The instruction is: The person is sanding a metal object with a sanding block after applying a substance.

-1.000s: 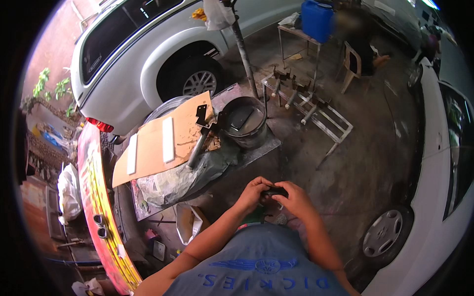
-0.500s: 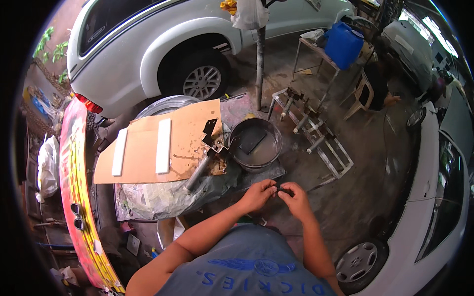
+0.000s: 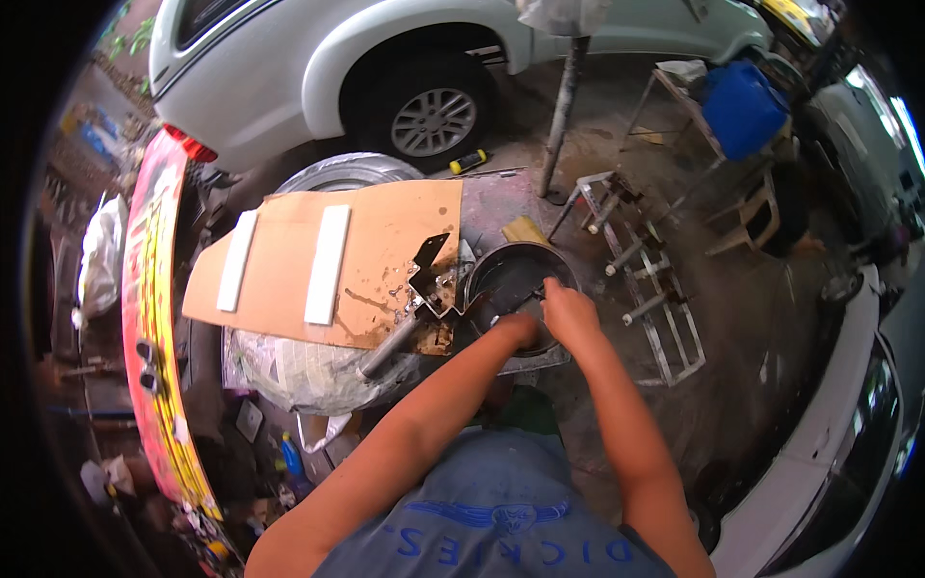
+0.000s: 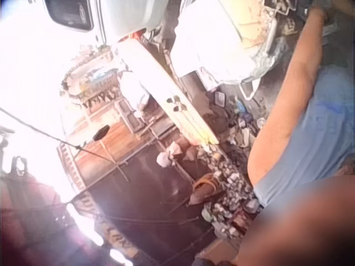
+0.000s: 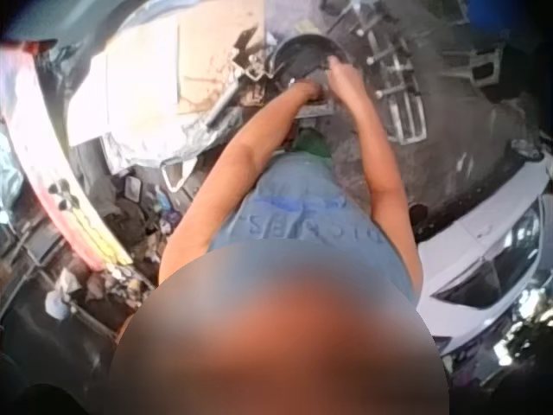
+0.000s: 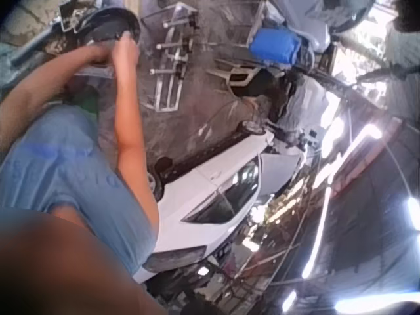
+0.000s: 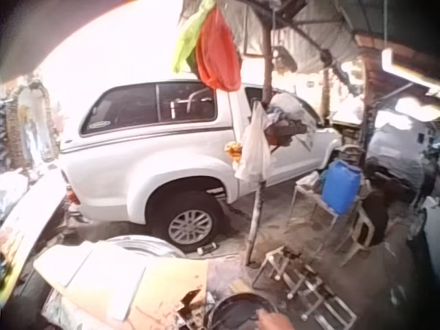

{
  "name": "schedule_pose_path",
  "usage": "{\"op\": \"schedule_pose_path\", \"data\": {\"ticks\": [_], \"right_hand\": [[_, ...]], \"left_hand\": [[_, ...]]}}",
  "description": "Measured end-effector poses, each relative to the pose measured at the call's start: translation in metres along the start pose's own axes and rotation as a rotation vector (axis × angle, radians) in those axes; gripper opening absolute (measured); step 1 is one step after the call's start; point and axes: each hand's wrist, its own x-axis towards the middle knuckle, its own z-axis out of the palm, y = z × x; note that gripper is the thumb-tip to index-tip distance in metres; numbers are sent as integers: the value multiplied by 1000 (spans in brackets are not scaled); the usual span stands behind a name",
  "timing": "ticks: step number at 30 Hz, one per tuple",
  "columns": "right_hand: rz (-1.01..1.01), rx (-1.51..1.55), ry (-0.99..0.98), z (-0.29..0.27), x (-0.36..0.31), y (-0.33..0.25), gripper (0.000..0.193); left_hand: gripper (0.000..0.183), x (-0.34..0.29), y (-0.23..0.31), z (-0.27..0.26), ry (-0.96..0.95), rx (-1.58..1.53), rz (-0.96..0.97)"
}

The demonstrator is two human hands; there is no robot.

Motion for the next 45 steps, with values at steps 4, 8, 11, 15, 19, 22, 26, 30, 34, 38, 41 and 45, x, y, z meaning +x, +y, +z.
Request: {"op": "schedule_pose_path", "data": {"ticks": [4,8,11,15,19,22,26,30,34,38,41,45], "right_hand": [[-206,-339,-375,64,48,39,22],[-246,-366,-560,97,53,53,24],[-368,-275,-340,73,36,56,24],[-326,-10,-324,21,31,54,24],[-243,491,-127,3,34,52,25],[-362,632,-62,-1,38,36,23],[-198,1144,-390,-4,36,-12,25],[-100,1229,-561,22,45,-25,27],[-92,1280,-594,33,49,-33,20],[-131,1392,-587,43,54,-28,17],[-219,1301,-505,46,52,-28,15],[-244,1331,-420,44,44,-20,14]], "left_hand": [[33,12,0,17,33,94,-92],[30,-33,17,-8,87,27,-155],[27,-71,30,-8,323,15,-142],[25,-121,41,-2,911,-139,61],[27,-164,37,16,1055,-327,60],[27,-186,26,35,1074,-664,-19],[32,-181,-6,57,1288,-1289,-147],[53,-169,-22,41,1408,-2086,-126],[60,-147,-37,39,1569,-2429,15],[68,-128,-46,33,1657,-2535,18],[69,-124,-53,32,1676,-2565,42],[70,-132,-44,20,1663,-2427,93]]}}
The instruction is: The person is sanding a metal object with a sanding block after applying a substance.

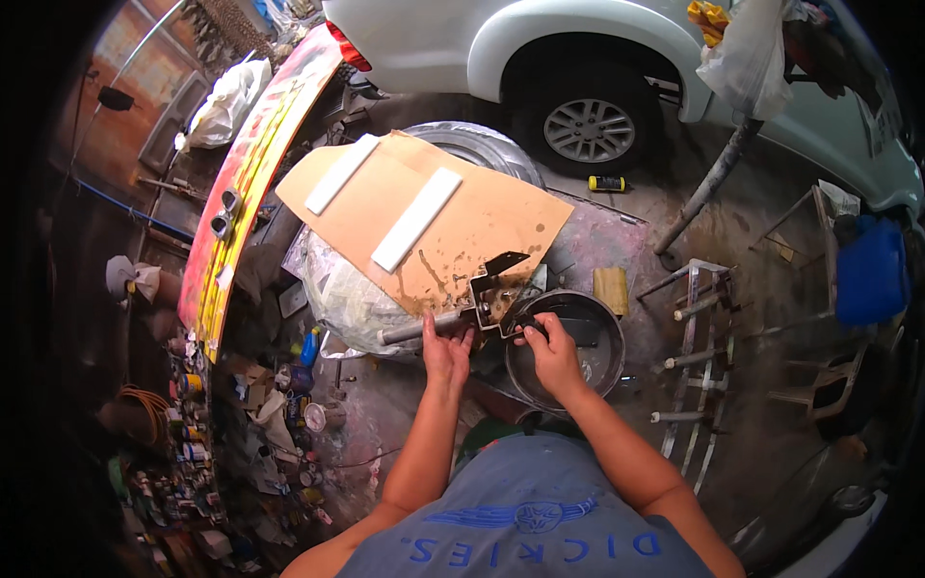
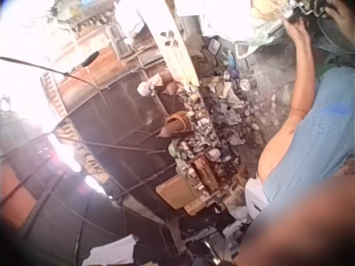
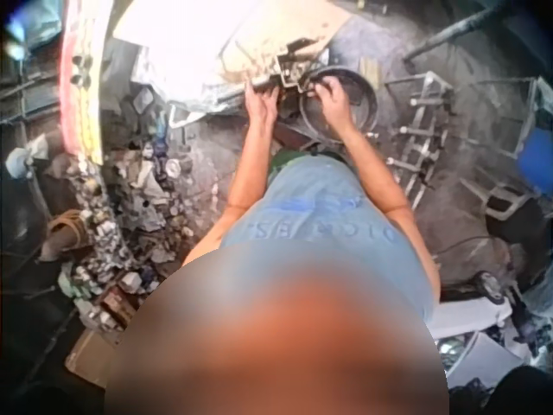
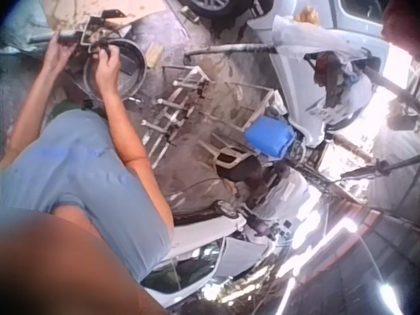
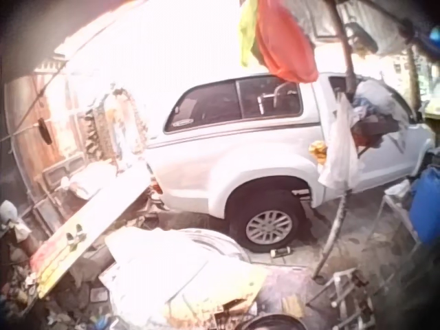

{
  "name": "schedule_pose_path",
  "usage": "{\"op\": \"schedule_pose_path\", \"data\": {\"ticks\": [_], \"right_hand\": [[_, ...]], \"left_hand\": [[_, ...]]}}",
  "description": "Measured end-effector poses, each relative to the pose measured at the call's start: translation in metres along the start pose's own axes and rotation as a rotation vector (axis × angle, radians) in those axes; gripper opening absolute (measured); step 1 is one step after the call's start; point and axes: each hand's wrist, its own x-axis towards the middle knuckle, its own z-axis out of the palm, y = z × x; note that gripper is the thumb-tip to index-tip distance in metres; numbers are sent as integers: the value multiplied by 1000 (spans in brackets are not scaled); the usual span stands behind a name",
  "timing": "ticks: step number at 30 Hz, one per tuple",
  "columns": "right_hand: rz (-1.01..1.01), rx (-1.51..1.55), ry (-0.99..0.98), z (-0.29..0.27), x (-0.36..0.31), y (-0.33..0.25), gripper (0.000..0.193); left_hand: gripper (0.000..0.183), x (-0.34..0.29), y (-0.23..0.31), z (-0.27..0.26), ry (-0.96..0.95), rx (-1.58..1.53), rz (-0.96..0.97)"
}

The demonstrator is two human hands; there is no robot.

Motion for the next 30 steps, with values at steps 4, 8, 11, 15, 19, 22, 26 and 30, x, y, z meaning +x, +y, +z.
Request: {"op": "schedule_pose_path", "data": {"ticks": [4,8,11,15,19,22,26,30], "right_hand": [[-98,82,-34,7,-21,-6,15],[-85,223,-116,19,-24,-15,17],[-98,-70,-78,19,-26,-29,16],[-244,-516,213,-7,-23,1,18],[176,-889,102,-37,-28,47,25],[396,-1052,36,-32,-34,52,31],[456,-1186,10,-24,-31,57,34],[466,-1110,292,5,-36,44,29]], "left_hand": [[55,-12,18,17,88,16,172],[41,-19,71,53,-278,10,393],[34,-18,95,78,-409,154,496],[20,-3,112,85,-620,535,514],[18,20,111,81,-865,892,454],[22,29,114,72,-913,911,407],[22,47,123,67,-1003,740,276],[25,48,131,63,-1082,775,235]]}}
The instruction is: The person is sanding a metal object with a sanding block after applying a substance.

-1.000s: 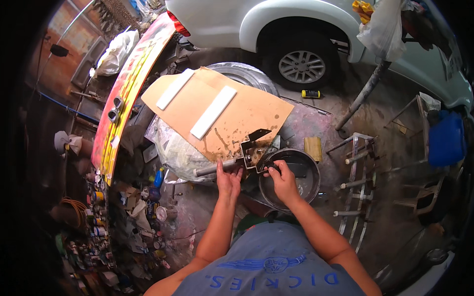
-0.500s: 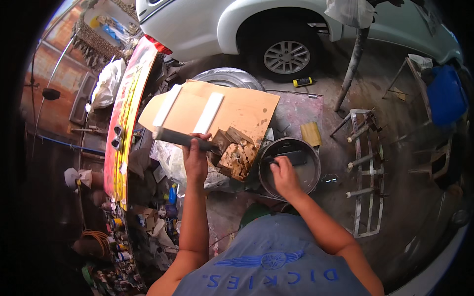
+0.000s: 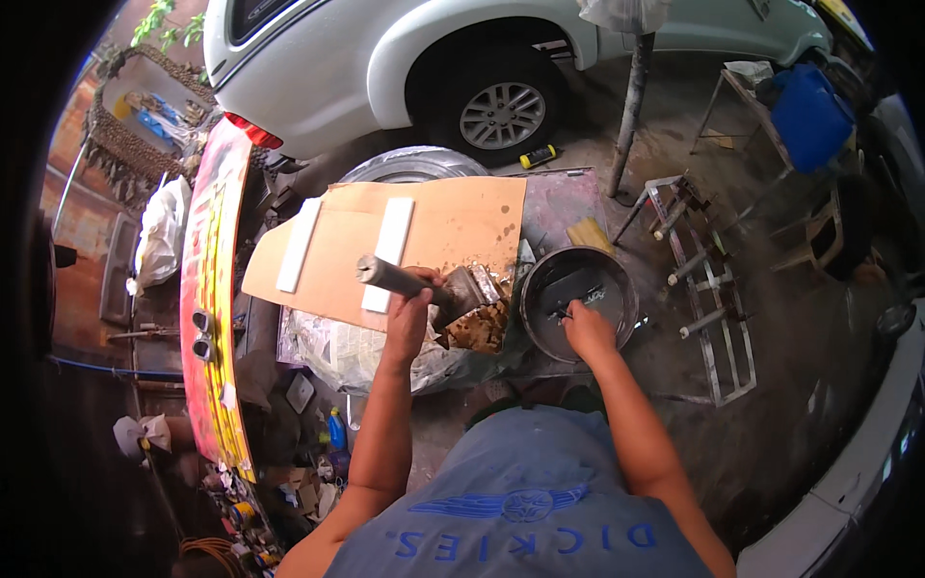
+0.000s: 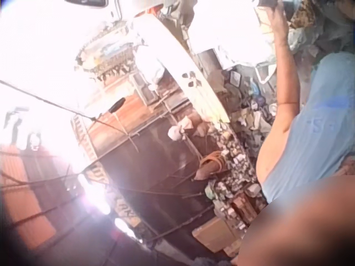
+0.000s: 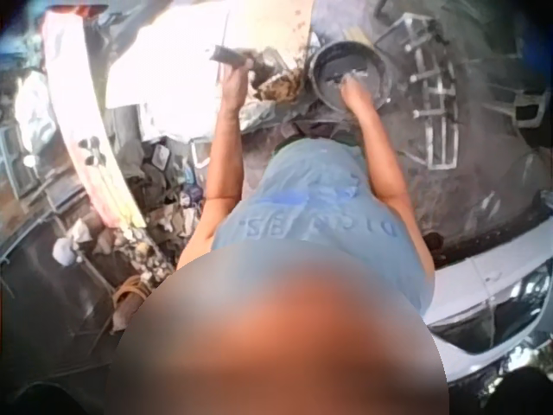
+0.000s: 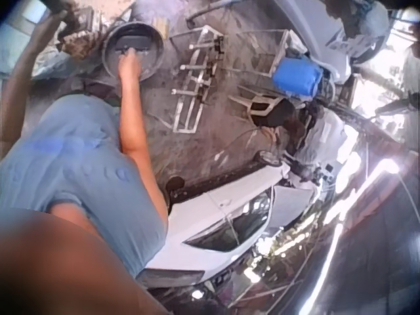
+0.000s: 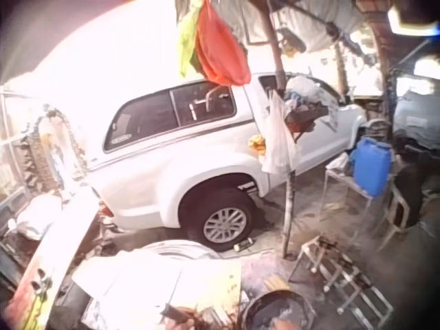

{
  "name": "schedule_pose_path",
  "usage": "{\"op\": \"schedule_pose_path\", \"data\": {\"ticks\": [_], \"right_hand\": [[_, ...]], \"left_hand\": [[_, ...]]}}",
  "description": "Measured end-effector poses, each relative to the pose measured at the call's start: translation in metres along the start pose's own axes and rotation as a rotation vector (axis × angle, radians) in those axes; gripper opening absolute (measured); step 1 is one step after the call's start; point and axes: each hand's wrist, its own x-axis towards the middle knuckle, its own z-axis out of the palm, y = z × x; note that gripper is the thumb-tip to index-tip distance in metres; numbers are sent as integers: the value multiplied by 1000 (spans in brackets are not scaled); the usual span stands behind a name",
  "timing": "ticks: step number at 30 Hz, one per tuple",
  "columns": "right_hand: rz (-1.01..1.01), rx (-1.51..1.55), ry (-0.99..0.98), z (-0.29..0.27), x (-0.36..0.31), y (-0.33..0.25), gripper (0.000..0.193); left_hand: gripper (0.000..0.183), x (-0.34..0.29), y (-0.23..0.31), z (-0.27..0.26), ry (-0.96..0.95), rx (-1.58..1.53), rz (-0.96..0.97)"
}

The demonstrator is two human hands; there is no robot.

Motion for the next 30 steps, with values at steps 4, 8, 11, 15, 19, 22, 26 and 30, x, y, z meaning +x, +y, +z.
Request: {"op": "schedule_pose_path", "data": {"ticks": [4,8,11,15,19,22,26,30], "right_hand": [[-105,282,387,15,-16,-8,27],[-146,783,396,-5,-39,-86,29],[-255,657,399,-20,-37,-138,25],[-264,329,441,-23,-15,-162,23],[-141,150,306,-26,-37,-176,20],[-224,116,365,-19,-40,-171,20],[-346,33,519,-28,1,-168,22],[-246,21,333,-20,-25,-175,21]], "left_hand": [[30,8,20,10,-52,90,-68],[32,30,49,13,-121,98,81],[24,45,57,23,-120,-76,128],[20,45,40,32,-69,-66,54],[21,43,35,34,33,48,85],[21,44,34,37,26,3,51],[20,45,35,42,-19,71,96],[20,53,27,25,24,68,98]]}}
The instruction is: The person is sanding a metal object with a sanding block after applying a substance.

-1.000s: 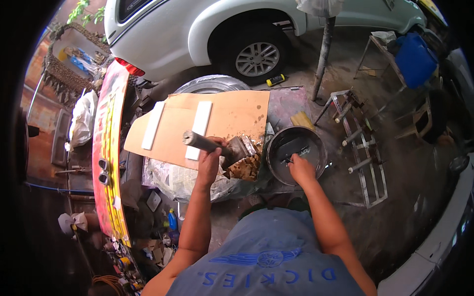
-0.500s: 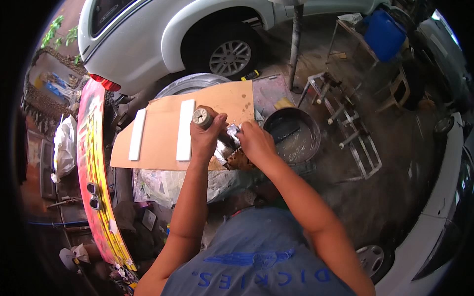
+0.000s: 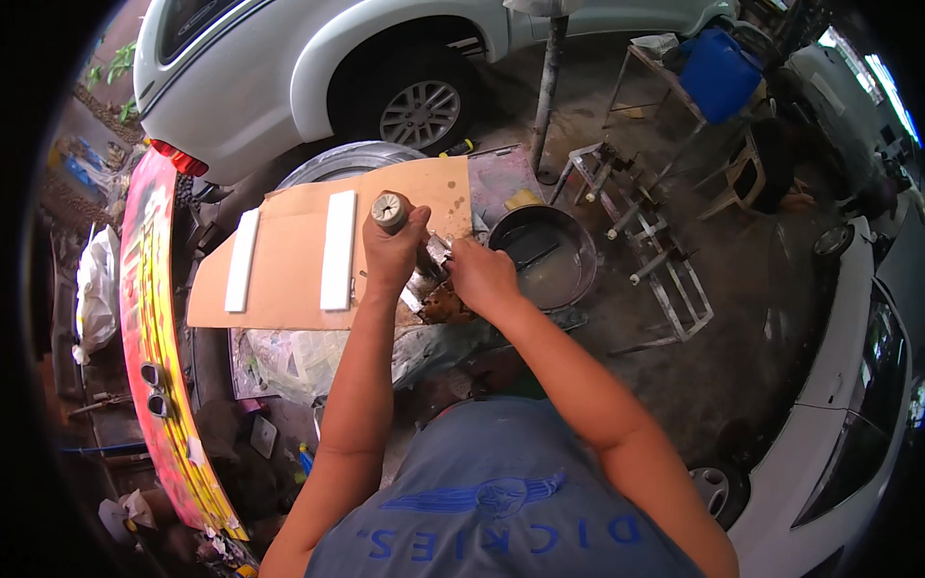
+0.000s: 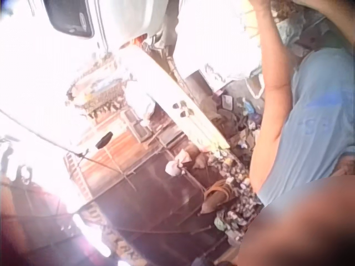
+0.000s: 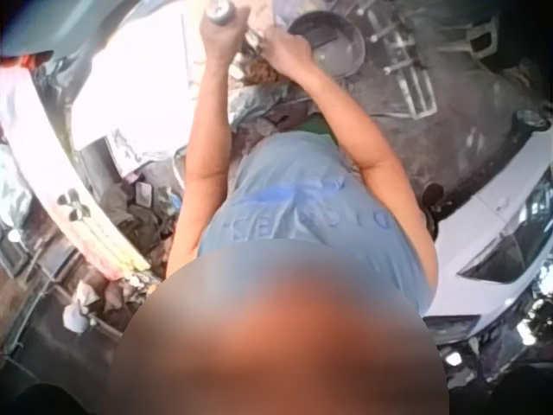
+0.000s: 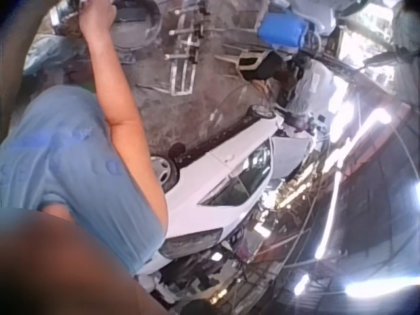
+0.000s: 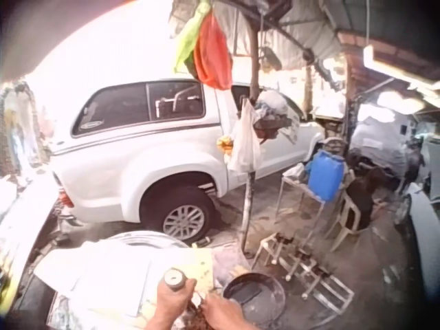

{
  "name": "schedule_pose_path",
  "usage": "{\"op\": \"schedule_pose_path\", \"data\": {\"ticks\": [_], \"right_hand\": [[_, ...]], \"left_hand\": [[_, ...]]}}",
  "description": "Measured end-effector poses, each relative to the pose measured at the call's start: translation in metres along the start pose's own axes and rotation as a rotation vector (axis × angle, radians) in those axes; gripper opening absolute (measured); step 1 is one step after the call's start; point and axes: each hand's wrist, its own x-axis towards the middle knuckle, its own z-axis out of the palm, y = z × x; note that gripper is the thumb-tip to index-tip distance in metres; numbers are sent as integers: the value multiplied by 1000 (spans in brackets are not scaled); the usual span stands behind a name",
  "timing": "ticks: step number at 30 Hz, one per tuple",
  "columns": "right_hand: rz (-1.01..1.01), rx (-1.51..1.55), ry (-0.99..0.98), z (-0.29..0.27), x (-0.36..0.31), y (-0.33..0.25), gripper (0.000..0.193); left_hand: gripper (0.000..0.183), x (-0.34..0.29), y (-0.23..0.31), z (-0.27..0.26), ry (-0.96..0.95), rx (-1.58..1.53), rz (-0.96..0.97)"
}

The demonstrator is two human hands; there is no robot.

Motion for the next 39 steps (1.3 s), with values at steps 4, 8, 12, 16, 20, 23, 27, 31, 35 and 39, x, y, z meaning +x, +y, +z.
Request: {"op": "schedule_pose_path", "data": {"ticks": [4,8,12,16,20,23,27,31,35,39], "right_hand": [[-106,52,174,16,45,18,21],[-95,3,106,16,31,13,21],[-79,-6,-13,7,18,21,19],[-167,11,186,19,46,31,16],[-67,-21,23,10,-6,9,15],[-63,-3,43,-5,1,10,13],[-26,55,126,8,-5,13,11],[-56,48,119,5,1,24,13],[-72,69,94,14,-17,9,12],[-58,19,163,9,-7,20,12]], "left_hand": [[21,-3,10,14,-60,-6,-9],[20,2,6,9,-9,-38,-33],[20,-4,8,10,-51,21,-27],[20,1,5,19,-59,-9,23],[21,1,4,8,-2,-18,-37],[21,3,5,11,-20,-38,-37],[22,-1,3,17,-45,-2,-1],[23,-3,7,20,-64,34,-2],[24,-4,7,19,-78,51,9],[23,-7,9,21,-91,19,13]]}}
